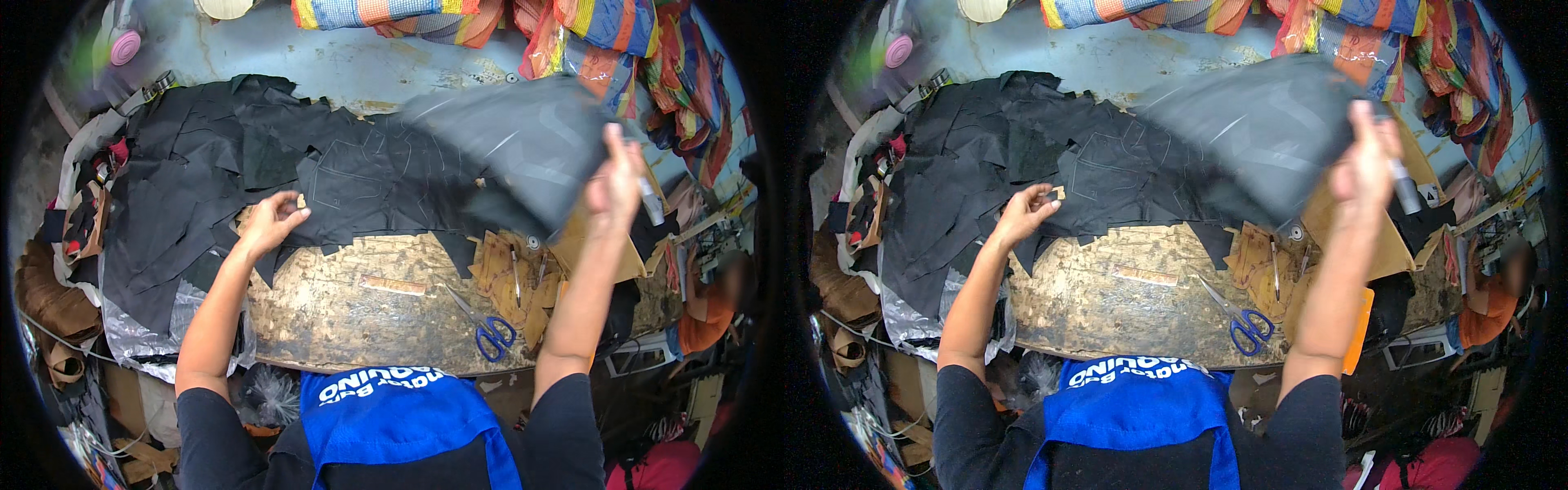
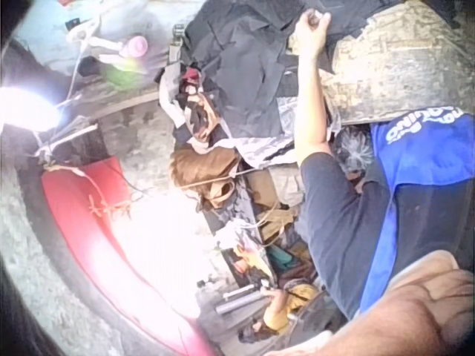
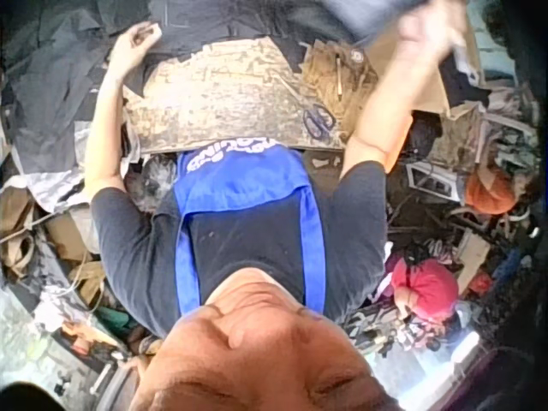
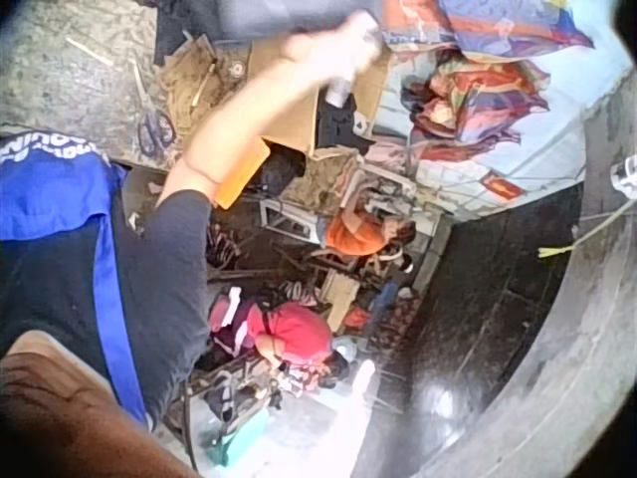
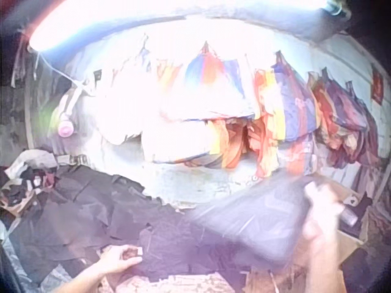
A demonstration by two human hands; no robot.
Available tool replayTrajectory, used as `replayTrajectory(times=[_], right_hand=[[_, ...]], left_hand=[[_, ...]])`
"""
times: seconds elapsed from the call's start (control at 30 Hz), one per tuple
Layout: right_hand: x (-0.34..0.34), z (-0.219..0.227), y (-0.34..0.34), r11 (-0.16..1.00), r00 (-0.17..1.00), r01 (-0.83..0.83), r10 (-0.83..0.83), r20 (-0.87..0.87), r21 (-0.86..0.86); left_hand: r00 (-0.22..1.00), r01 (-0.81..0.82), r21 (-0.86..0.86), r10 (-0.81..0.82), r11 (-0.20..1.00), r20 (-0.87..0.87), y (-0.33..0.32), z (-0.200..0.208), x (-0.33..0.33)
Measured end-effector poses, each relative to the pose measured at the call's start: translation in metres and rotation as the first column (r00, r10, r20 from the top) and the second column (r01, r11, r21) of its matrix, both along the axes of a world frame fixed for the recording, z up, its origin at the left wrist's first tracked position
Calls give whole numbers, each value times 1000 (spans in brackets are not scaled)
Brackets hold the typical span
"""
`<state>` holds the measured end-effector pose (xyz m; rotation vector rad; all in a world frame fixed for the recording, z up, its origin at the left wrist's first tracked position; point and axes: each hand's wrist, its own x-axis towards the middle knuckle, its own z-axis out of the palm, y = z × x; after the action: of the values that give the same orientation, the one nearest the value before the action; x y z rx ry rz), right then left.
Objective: The person marks black fabric pieces with a white pen using a ruler and pattern templates, then cuts along the marked lines with scissors. They handle cardboard templates and a notebook, organizing cut fabric pieces on the worktable.
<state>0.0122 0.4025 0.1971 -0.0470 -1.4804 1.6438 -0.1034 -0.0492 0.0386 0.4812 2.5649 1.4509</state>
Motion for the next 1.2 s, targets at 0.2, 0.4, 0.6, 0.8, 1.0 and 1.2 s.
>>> replayTrajectory(times=[0.2,0.4,0.6,0.8,1.0,1.2], right_hand=[[25,40,209,671,416,666,-697,585,326],[27,-59,76,793,858,423,-507,89,440],[59,-207,-151,489,765,-486,-163,623,724],[59,-229,-165,572,760,-496,-78,645,653],[64,-227,-135,873,630,-486,323,706,35],[41,-217,-73,961,734,-255,266,624,-108]], left_hand=[[960,-276,-284,249,918,-129,-4,-59,-14],[908,-415,-443,387,794,-157,44,-60,-33],[887,-458,-564,397,687,-237,69,-62,-45],[914,-402,-471,314,785,-256,62,-54,-52],[893,-367,-271,255,890,-372,42,-39,-37],[958,-233,-88,213,969,-193,-29,-42,5]])
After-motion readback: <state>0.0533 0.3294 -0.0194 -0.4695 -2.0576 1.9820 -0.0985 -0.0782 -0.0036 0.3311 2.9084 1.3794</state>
